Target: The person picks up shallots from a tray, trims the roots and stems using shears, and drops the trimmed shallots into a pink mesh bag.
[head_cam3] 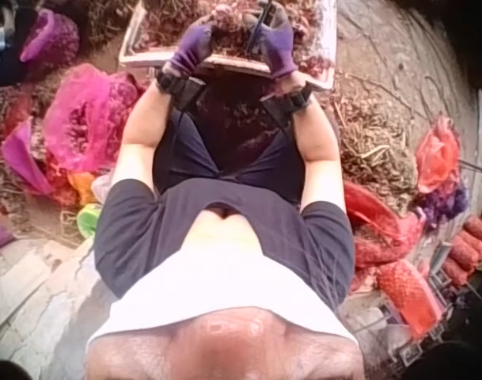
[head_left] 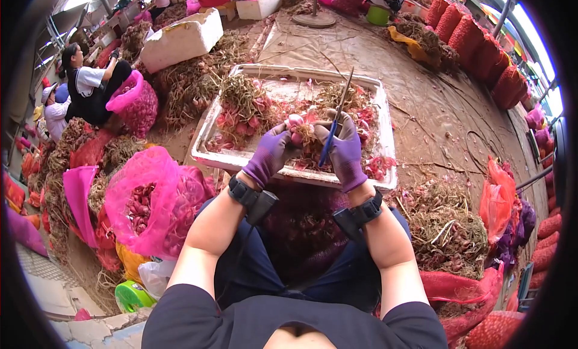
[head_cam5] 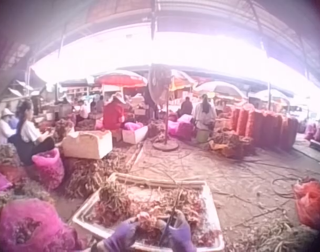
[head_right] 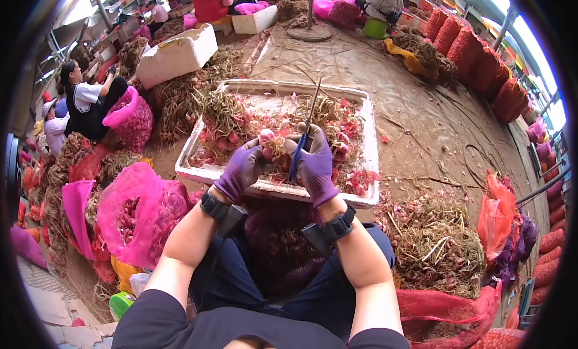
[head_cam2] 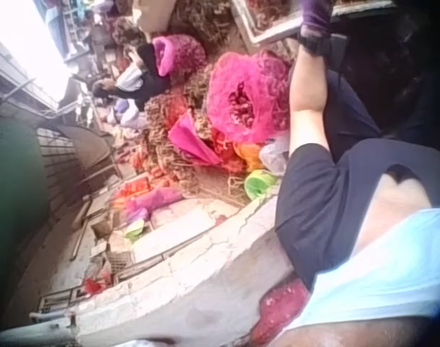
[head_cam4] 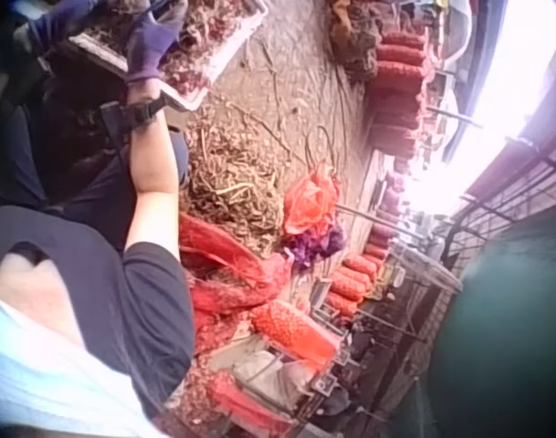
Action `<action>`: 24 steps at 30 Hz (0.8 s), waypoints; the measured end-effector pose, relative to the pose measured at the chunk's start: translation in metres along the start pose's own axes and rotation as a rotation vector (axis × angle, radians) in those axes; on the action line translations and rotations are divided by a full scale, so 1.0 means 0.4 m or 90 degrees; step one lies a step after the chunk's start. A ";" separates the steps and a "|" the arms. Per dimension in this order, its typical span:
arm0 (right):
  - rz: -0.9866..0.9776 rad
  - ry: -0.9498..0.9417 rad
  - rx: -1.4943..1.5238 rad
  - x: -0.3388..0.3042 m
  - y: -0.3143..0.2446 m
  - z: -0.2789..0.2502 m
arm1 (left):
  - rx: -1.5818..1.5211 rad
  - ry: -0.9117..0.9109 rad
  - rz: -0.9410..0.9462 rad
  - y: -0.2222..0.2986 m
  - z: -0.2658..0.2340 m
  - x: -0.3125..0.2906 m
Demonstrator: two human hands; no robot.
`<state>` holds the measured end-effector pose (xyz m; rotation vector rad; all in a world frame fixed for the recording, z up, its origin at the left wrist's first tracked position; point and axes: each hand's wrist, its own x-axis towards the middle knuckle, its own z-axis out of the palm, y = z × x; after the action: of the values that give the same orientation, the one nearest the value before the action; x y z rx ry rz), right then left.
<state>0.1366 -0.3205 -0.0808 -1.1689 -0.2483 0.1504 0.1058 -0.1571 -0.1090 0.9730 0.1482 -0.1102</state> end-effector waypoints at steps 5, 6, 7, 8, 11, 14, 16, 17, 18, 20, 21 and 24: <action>-0.073 0.020 -0.219 -0.030 0.049 0.015 | 0.083 0.001 0.013 -0.011 0.023 -0.020; -0.125 0.050 -0.289 -0.027 0.058 0.006 | 0.152 -0.031 0.050 -0.021 0.017 -0.010; -0.065 0.033 -0.105 -0.034 0.041 0.023 | 0.221 -0.060 0.086 -0.029 0.009 -0.005; -0.060 0.044 -0.074 -0.027 0.041 0.005 | 0.220 -0.040 0.115 -0.019 0.046 -0.020; -0.016 0.090 -0.059 0.003 0.043 -0.034 | 0.462 0.061 0.323 -0.023 0.017 0.025; 0.087 0.058 0.077 0.012 0.032 -0.031 | 0.576 -0.044 0.508 -0.001 0.039 0.012; 0.081 0.058 0.069 0.019 0.029 -0.024 | 0.900 -0.057 0.575 0.016 0.045 0.009; 0.094 0.061 0.094 0.017 0.022 -0.037 | 0.770 -0.091 0.444 -0.003 0.059 0.008; 0.079 0.021 0.043 0.024 0.043 -0.079 | 0.640 -0.121 0.314 -0.020 0.070 0.015; 0.069 0.001 0.021 0.011 0.017 -0.058 | 0.525 -0.145 0.209 0.004 0.043 0.010; 0.061 -0.018 0.002 0.012 0.003 -0.039 | 0.409 -0.169 0.103 0.024 0.033 0.007; -0.040 -0.054 -0.110 0.017 -0.003 -0.002 | 0.286 -0.102 0.074 0.034 -0.007 0.006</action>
<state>0.1432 -0.3202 -0.0791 -1.3261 -0.3784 0.1254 0.1101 -0.1473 -0.1001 1.4124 -0.0864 -0.1172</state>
